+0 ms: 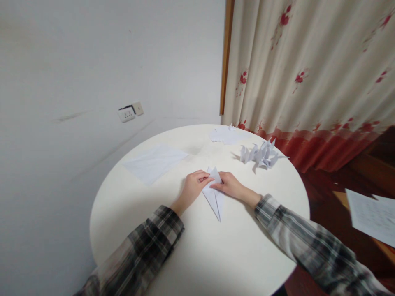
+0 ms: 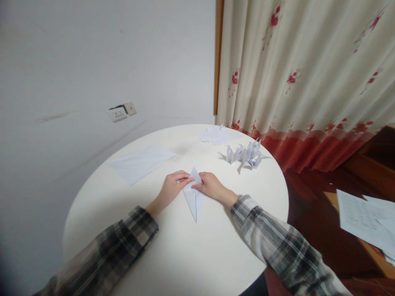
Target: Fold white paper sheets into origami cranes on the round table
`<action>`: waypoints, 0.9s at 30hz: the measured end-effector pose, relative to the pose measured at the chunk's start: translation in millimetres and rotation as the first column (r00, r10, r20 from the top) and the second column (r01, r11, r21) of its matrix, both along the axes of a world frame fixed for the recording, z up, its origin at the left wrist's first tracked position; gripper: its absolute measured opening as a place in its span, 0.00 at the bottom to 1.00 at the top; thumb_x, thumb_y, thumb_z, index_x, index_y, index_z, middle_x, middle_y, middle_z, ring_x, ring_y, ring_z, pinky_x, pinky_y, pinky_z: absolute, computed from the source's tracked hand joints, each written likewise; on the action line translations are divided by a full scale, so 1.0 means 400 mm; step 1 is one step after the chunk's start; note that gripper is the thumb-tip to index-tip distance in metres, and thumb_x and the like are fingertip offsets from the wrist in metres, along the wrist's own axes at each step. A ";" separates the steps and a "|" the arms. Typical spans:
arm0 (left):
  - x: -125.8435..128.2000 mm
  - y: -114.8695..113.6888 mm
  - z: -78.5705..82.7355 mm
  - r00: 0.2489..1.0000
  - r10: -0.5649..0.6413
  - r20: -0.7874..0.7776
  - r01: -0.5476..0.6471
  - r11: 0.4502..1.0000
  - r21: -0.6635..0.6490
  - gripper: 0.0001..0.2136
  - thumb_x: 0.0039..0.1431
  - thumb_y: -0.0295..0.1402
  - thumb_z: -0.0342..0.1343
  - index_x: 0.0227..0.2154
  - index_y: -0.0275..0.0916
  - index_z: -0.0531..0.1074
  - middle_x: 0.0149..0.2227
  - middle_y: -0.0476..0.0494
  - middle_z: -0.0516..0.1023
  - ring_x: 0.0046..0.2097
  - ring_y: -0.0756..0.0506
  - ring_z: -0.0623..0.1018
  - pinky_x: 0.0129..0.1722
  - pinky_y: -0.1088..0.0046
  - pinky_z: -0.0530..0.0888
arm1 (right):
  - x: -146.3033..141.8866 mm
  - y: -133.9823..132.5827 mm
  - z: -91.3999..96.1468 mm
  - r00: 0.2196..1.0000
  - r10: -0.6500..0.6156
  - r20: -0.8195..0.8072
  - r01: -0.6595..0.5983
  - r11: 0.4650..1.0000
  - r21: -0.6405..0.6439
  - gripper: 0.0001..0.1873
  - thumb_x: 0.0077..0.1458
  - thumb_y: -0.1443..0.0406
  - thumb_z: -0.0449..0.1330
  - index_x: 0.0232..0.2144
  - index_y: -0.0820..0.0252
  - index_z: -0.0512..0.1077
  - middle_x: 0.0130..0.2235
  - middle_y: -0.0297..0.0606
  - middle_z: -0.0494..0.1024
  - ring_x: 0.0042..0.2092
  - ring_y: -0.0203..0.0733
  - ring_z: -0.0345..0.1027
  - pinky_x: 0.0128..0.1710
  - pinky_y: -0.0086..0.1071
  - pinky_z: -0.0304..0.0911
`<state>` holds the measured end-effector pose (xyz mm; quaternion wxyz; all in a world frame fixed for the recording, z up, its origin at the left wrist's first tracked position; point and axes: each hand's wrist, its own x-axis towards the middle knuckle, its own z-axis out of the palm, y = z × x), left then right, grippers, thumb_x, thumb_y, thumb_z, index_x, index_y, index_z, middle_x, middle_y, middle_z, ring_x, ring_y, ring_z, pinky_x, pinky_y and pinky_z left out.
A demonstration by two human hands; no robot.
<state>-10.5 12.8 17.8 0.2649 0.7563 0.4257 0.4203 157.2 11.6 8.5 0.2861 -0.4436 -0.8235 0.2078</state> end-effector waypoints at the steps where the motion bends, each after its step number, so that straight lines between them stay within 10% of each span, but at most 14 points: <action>1: 0.002 -0.001 0.002 1.000 0.002 0.006 -0.002 1.000 0.005 0.09 0.49 0.37 0.57 0.22 0.37 0.73 0.28 0.46 0.76 0.30 0.49 0.72 0.32 0.74 0.68 | -0.001 -0.001 0.002 1.000 -0.005 0.021 0.005 1.000 0.015 0.10 0.49 0.62 0.60 0.33 0.64 0.73 0.32 0.39 0.74 0.34 0.39 0.65 0.36 0.29 0.57; 27: 0.021 -0.031 0.039 0.990 -0.030 0.136 0.012 0.992 0.129 0.05 0.50 0.30 0.57 0.24 0.38 0.76 0.29 0.45 0.77 0.33 0.48 0.74 0.33 0.73 0.70 | -0.004 0.012 -0.011 0.987 0.050 0.151 -0.079 0.978 0.191 0.12 0.53 0.60 0.57 0.35 0.65 0.70 0.31 0.40 0.72 0.36 0.39 0.65 0.38 0.31 0.57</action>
